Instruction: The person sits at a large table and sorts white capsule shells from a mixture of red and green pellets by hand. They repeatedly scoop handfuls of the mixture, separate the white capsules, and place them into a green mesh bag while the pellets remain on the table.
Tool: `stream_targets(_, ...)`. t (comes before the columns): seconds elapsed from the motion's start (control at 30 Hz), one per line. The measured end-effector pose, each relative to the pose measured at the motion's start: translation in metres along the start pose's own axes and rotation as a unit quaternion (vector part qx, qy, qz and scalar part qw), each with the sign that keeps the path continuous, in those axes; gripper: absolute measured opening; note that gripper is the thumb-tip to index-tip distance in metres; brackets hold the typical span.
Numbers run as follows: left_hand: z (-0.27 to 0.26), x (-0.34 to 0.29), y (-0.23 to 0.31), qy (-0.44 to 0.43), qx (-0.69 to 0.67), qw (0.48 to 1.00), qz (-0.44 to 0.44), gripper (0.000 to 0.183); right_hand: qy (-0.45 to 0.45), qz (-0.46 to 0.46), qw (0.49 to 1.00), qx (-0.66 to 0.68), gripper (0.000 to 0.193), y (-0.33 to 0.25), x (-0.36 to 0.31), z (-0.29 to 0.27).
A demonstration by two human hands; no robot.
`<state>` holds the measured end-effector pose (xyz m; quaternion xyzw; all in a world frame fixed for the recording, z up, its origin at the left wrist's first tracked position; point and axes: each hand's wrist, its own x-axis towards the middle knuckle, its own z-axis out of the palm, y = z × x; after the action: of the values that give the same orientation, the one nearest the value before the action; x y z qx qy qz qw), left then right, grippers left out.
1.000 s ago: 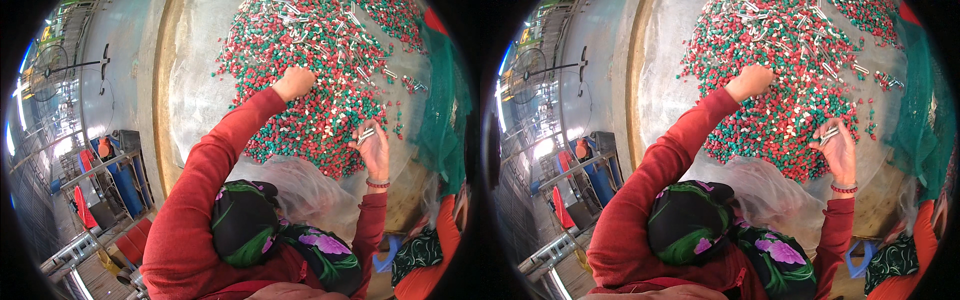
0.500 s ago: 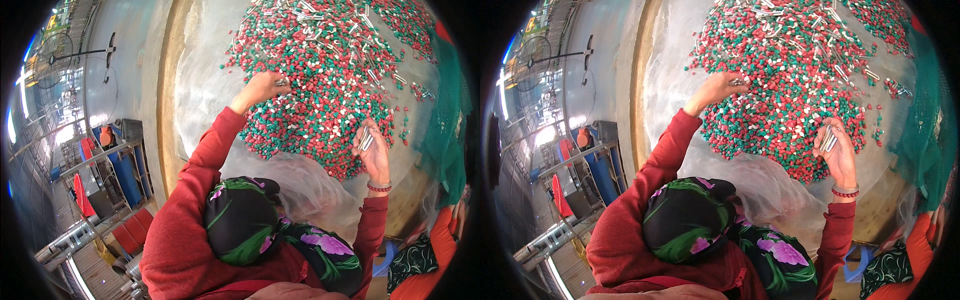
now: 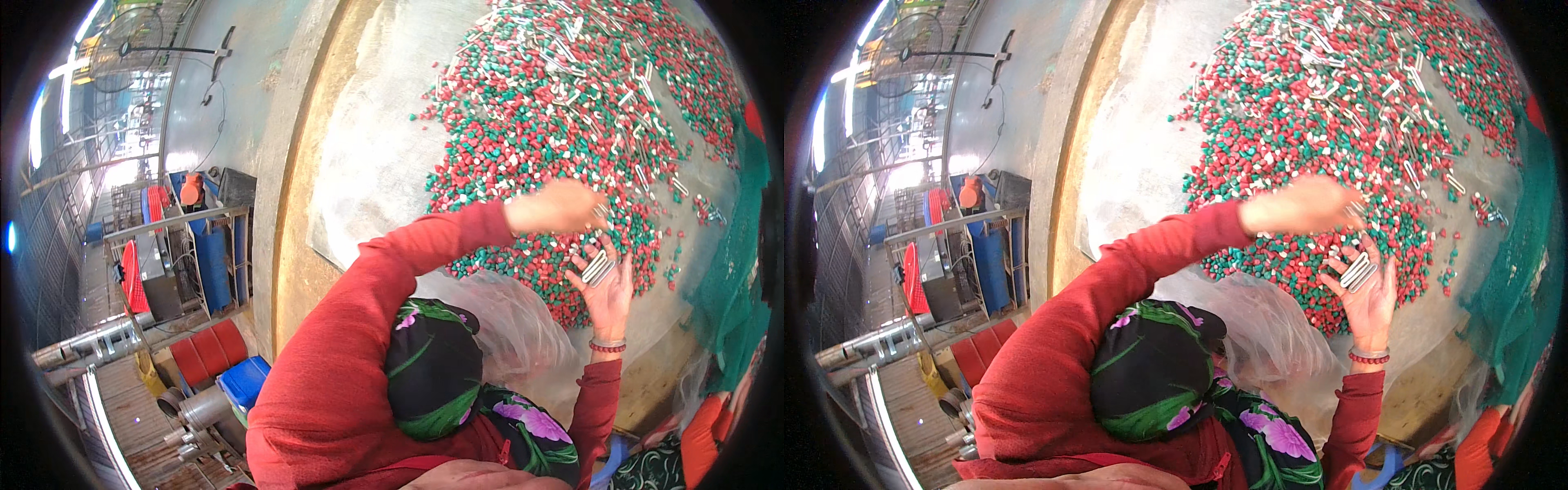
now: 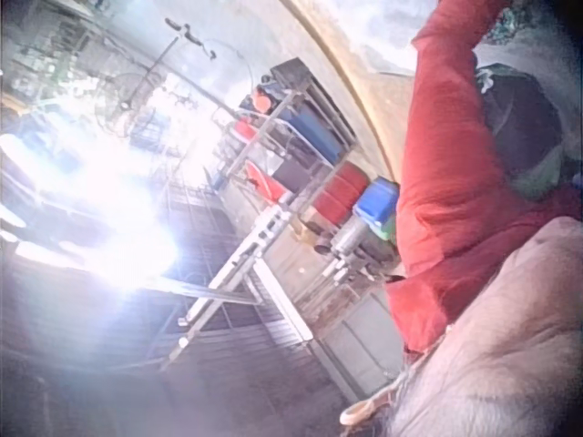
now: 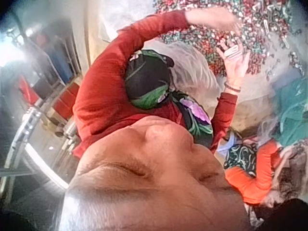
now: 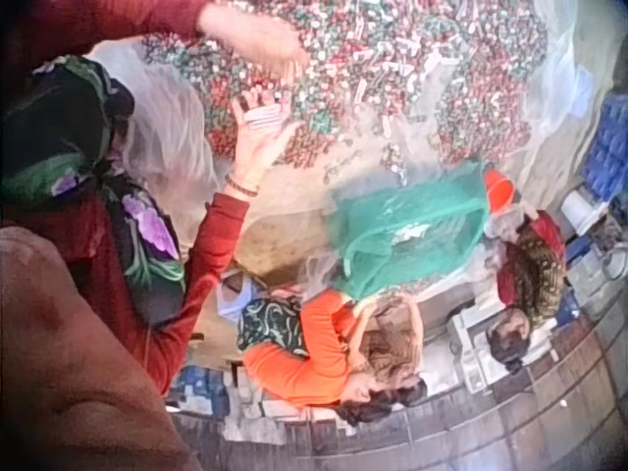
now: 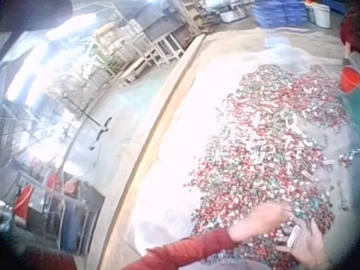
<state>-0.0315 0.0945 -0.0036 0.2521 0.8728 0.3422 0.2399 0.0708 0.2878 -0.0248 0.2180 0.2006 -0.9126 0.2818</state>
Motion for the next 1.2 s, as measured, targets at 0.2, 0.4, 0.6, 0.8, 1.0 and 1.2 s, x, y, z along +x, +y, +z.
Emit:
stream_targets(0.2,0.039,0.001,0.06,0.042,0.123,0.981,0.146,0.048,0.109,-0.13,0.982,0.088,0.046,-0.003,0.017,-0.019)
stream_targets(0.4,-0.03,-0.003,-0.02,0.324,0.001,0.945,0.041,0.033,0.077,-0.091,0.984,0.131,0.028,-0.023,0.011,-0.03)
stream_targets(0.6,-0.093,-0.032,-0.282,0.485,0.173,0.814,-0.27,0.042,0.079,-0.012,0.995,0.053,0.038,-0.01,-0.004,-0.021)
stream_targets(0.8,-0.087,0.01,-0.237,0.389,-0.09,0.858,-0.324,0.045,0.063,-0.014,0.998,0.016,0.035,-0.016,-0.014,-0.013)
stream_targets(1.0,-0.072,0.007,-0.182,0.175,-0.391,0.846,-0.317,0.07,0.026,-0.024,0.999,0.022,0.033,-0.015,-0.013,-0.007)
stream_targets(1.2,-0.038,0.014,-0.149,-0.026,-0.499,0.835,-0.231,0.069,0.006,-0.011,1.0,0.007,0.033,-0.013,-0.008,0.005)
